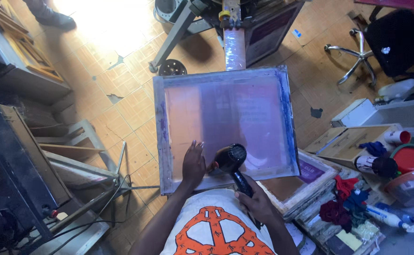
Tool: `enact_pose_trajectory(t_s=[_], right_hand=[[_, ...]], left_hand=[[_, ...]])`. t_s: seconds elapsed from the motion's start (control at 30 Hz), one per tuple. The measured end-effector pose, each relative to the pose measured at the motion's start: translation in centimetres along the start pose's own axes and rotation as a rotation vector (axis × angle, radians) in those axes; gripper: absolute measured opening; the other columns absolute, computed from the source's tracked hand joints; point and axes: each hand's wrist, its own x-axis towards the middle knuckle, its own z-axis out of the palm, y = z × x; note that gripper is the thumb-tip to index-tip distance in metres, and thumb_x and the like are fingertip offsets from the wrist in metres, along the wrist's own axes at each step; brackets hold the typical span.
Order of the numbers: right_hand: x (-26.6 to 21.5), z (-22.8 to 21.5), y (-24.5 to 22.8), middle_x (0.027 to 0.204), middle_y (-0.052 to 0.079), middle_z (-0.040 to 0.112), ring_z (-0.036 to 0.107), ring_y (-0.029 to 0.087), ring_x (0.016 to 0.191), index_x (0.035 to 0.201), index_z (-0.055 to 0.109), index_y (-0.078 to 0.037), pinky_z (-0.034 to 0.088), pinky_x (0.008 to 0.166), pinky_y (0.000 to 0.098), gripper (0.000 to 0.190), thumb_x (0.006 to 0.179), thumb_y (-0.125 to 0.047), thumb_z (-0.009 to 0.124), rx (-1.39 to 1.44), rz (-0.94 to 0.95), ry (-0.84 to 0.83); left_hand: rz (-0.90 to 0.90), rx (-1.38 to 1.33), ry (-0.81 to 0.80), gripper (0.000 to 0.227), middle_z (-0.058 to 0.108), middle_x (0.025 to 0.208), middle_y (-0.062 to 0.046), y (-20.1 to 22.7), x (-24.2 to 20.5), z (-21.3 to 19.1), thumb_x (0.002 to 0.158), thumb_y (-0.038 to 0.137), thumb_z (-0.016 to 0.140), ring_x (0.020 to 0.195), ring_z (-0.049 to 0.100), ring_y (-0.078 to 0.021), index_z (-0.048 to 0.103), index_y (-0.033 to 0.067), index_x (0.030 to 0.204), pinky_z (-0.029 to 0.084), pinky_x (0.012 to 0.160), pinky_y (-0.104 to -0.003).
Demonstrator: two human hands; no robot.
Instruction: The person uses a hairdryer to dry a framed screen placed on a workbench. They move the hairdryer back and forth across the screen surface, occasionally touching the frame with their left hand. The screen is flipped over once during the process to dry the other side.
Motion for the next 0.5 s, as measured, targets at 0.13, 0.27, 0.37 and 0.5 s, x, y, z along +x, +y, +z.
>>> enact_pose_trajectory(t_s=[0.13,0.27,0.37,0.5], right_hand=[[-0.4,-0.5,1.6,0.071,0.006,0.056,0.05,0.01,0.046,0.157,0.041,-0.01,0.044,0.04,0.0249,0.075,0.089,-0.017,0.072,0.095,-0.079,0.075],[-2.0,-1.4,-0.2,0.075,0.001,0.055,0.052,0.01,0.054,0.155,0.048,-0.016,0.047,0.052,0.0269,0.072,0.088,-0.032,0.071,-0.161,0.019,0.198],[-3.0,-1.2,-1.1,0.075,0.006,0.055,0.054,0.015,0.054,0.154,0.05,-0.022,0.047,0.052,0.0312,0.067,0.09,-0.028,0.066,-0.245,0.158,0.33],[-3.3,-1.4,-1.3,0.095,0.005,0.066,0.062,0.018,0.069,0.15,0.053,-0.026,0.048,0.067,0.0336,0.065,0.088,-0.04,0.065,-0.459,0.147,0.442]], left_hand=[[0.054,0.009,-0.091,0.054,0.058,0.148,-0.018,0.0,1.8,1.2,0.088,-0.005,0.042,0.146,0.044,-0.0442,0.055,0.0008,0.14,0.035,0.119,-0.055],[0.098,0.241,-0.159,0.047,0.048,0.156,-0.021,-0.4,1.5,2.1,0.099,0.012,0.046,0.148,0.039,-0.0429,0.053,0.0014,0.145,0.029,0.121,-0.055],[0.102,0.413,-0.208,0.058,0.033,0.166,-0.019,0.4,1.0,1.4,0.105,0.034,0.042,0.157,0.025,-0.0367,0.044,0.0007,0.153,0.019,0.126,-0.051],[0.031,0.477,-0.277,0.08,0.016,0.171,-0.02,1.0,0.1,1.4,0.106,0.056,0.033,0.159,0.012,-0.0352,0.027,-0.0022,0.16,0.01,0.128,-0.048]])
